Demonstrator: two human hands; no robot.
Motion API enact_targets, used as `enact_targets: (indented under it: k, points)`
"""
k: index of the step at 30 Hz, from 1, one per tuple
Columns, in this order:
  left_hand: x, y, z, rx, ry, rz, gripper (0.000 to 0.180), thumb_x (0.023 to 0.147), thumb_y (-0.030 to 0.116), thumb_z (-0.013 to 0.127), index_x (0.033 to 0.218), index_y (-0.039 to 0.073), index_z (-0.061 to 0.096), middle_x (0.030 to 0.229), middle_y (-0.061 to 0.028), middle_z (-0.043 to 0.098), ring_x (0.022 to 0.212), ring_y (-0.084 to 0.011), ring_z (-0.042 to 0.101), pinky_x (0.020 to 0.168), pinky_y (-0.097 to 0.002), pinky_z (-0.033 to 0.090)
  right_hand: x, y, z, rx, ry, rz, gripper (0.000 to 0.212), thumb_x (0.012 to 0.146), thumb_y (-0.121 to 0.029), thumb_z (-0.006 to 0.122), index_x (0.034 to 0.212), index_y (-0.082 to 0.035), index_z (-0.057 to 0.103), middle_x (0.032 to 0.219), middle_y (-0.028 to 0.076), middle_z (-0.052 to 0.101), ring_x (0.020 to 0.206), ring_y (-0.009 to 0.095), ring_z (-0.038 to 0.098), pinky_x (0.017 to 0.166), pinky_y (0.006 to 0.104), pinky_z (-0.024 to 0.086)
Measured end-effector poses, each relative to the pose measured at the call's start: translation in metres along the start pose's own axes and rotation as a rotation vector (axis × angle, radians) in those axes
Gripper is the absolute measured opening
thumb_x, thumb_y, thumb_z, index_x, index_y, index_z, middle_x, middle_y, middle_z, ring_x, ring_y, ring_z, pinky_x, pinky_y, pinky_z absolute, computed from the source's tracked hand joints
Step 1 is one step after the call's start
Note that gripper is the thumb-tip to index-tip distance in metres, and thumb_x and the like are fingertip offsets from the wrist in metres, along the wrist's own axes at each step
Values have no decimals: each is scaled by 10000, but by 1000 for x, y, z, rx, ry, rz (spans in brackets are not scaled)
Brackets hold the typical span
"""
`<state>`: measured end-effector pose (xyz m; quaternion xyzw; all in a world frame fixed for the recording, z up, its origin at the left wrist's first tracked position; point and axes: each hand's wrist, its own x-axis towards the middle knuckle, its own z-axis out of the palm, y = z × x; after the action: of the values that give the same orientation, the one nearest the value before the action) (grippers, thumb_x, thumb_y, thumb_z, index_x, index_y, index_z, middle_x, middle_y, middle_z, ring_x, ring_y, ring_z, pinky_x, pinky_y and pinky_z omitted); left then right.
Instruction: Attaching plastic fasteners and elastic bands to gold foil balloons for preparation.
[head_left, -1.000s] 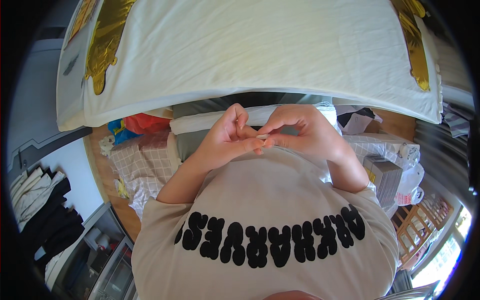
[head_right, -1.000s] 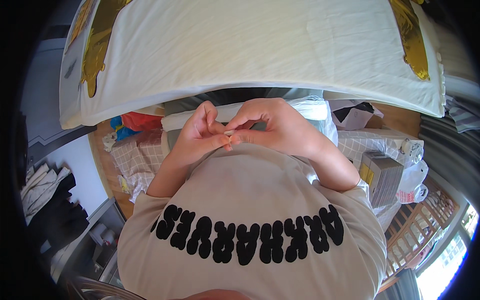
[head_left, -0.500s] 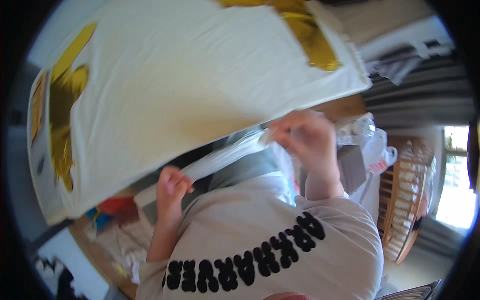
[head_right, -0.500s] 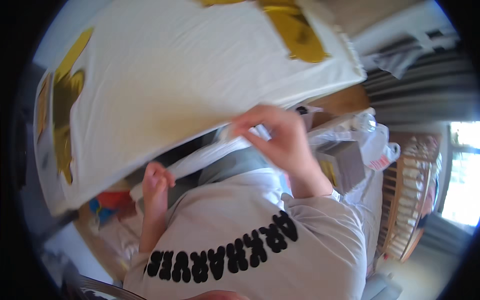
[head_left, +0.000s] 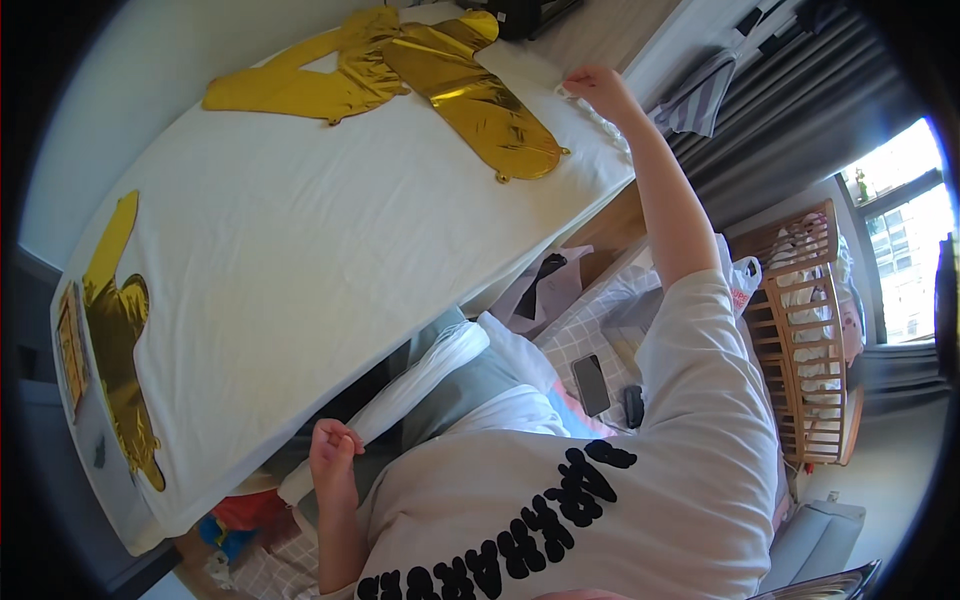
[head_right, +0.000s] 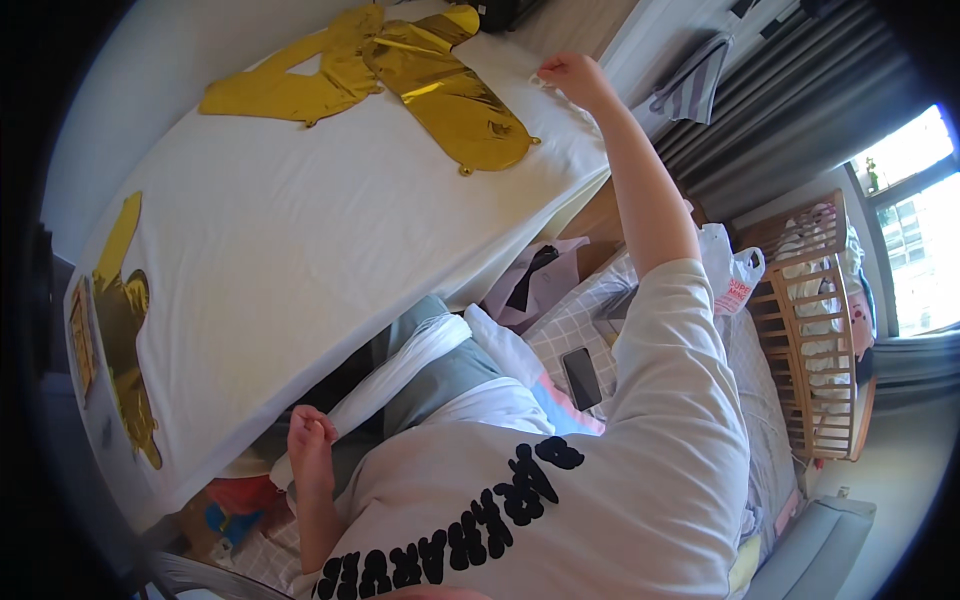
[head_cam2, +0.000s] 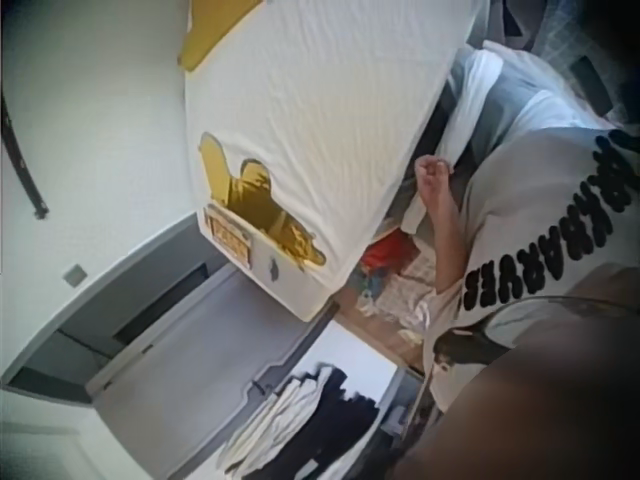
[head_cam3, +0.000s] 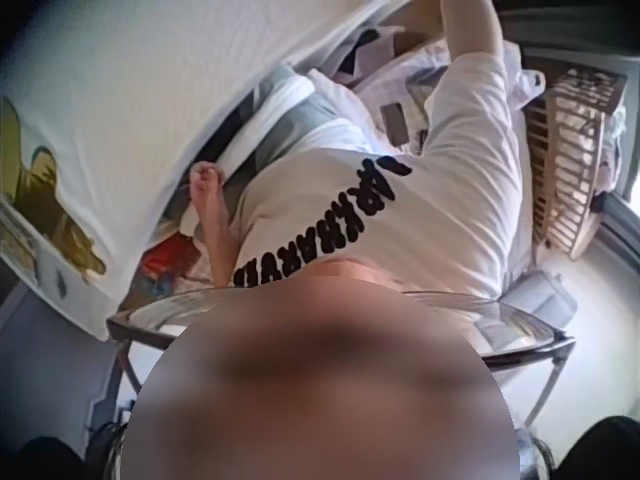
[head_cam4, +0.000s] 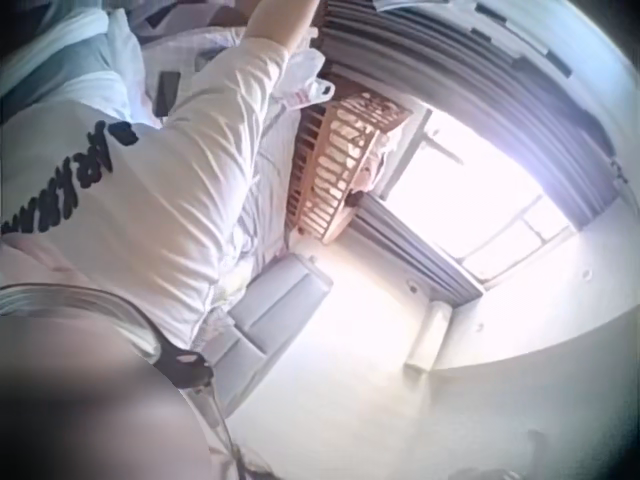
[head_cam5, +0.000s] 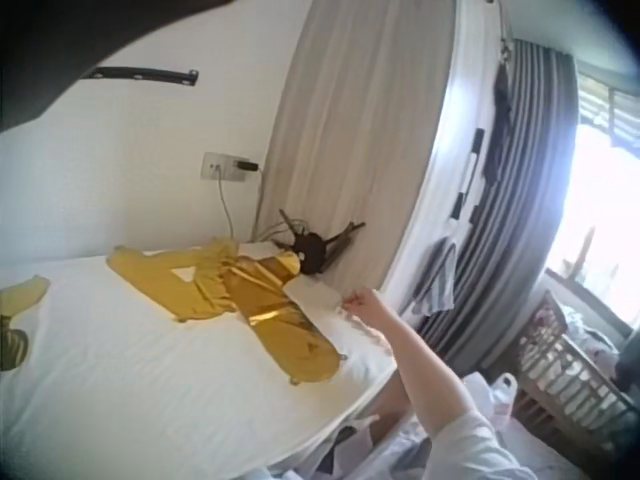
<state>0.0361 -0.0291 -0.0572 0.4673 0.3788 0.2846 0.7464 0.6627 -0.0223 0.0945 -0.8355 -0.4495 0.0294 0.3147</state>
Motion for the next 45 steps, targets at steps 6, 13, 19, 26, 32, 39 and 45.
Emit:
enact_targets:
  k: [6,13,19,26,32,39,45]
  points:
    - [-10,-1,-7,-50,15,-41,40,942,114,511,936,89,481,765,-13,479,713,-101,464,682,-228,371,5,-1,16,-76,21,73,221,828,-193,694,979,-32,680,896,86,706,792,182,659,757,293,511]
    - [-9,-2,-12,-52,2,-77,51,940,124,522,943,82,493,772,-21,495,718,-106,471,683,-233,377,3,-2,19,-249,113,-16,227,810,-228,675,962,-61,690,861,118,698,777,271,657,716,332,521]
    - [-8,-3,-13,-61,15,-88,57,947,135,501,939,79,494,777,-23,497,724,-111,473,682,-239,380,-7,-18,3,-245,314,-66,242,827,-258,665,959,-56,687,889,129,688,826,280,650,750,354,515]
    - [-5,-9,-24,-94,3,-93,38,937,114,522,930,77,521,818,-25,558,748,-98,503,707,-232,402,-19,-26,23,-337,120,-109,283,842,-272,666,1030,-60,669,875,101,679,812,253,643,726,352,518]
    - [-4,-9,-46,56,140,-41,58,957,128,497,961,73,518,798,-19,526,732,-103,485,681,-233,384,-17,-20,38,-513,172,-89,289,814,-295,677,1038,-112,677,880,109,682,838,273,653,740,387,521]
    - [-7,-6,-62,855,165,239,127,864,47,624,976,-12,626,926,-95,644,877,-165,602,805,-273,463,-126,-85,21,-191,646,-552,217,930,-190,592,1102,-71,650,956,53,695,813,142,646,734,282,513]
    - [5,-5,-69,964,173,222,138,832,77,661,964,35,670,912,-124,678,805,-254,649,729,-316,500,-283,-164,129,272,-43,-1231,94,796,-108,660,864,-76,602,694,38,534,643,184,577,552,300,436]
